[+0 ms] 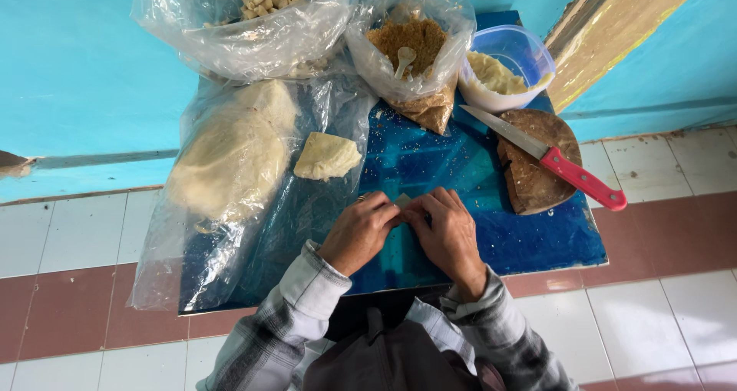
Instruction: The person pinches off small pieces of dough and shapes and folds them by hand at a small table, placing finished pieces into a plastic-lined container. They occasionally scoop a brown powdery ingredient from a bag with a spoon and handle a knife resting on a wooden board.
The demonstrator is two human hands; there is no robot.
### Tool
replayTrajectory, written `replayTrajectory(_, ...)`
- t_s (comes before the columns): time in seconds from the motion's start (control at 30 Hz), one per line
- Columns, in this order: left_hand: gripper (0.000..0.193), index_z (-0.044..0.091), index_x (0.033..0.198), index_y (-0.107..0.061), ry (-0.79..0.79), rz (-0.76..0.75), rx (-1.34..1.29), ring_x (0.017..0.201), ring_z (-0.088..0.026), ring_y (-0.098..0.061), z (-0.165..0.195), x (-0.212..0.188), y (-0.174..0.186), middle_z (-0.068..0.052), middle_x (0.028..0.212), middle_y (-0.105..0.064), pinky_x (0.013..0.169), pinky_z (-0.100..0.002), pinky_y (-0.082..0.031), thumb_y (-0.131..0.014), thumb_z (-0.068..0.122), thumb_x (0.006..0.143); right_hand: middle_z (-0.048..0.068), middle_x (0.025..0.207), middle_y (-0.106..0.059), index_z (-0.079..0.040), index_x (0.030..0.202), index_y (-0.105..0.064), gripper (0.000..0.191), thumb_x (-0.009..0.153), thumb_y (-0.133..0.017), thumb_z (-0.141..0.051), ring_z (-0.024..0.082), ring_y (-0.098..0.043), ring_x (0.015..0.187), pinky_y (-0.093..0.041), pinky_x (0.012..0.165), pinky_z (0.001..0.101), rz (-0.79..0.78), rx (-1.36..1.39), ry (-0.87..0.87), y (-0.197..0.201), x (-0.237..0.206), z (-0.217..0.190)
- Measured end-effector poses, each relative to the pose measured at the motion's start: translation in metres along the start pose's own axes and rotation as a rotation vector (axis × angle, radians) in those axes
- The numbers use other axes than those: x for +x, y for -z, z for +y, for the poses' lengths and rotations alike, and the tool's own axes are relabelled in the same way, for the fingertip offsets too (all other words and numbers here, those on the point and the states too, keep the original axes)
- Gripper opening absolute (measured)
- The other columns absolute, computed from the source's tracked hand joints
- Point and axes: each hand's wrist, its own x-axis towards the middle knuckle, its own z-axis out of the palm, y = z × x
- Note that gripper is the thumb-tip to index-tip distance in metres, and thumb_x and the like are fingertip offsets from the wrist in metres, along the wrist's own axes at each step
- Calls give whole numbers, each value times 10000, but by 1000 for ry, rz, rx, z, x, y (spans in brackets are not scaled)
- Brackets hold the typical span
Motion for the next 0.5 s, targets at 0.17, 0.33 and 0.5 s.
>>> replayTrajectory(0.17, 84, 33, 872, -684, 96, 28, -57, 835, -354, -651, -15, 7, -10, -131, 864, -618, 713, -454, -521, -749, 86, 876, 15, 877, -687, -112, 949, -731, 149, 845, -769, -211, 260, -620, 800, -464, 667, 415, 69, -198, 175, 10, -10, -13)
replayTrajectory(0.33, 54, 54, 868, -677, 195, 39, -94, 809, -361, -658, -14, 11, -6, -134, 851, -630, 694, -458, -524, -728, 69, 858, 7, 829, -675, -143, 872, -733, 90, 835, -759, -221, 253, -631, 784, -470, 650, 412, 48, -162, 152, 5, -5, -9)
replayTrajectory(0.5, 72, 38, 903, -650, 167, 80, -115, 846, -368, -659, 1, 7, -1, -135, 885, -645, 692, -462, -512, -718, 63, 896, 50, 832, -662, -126, 818, -715, 51, 812, -738, -172, 290, -621, 799, -512, 698, 402, 43, -120, 102, -1, 4, 3)
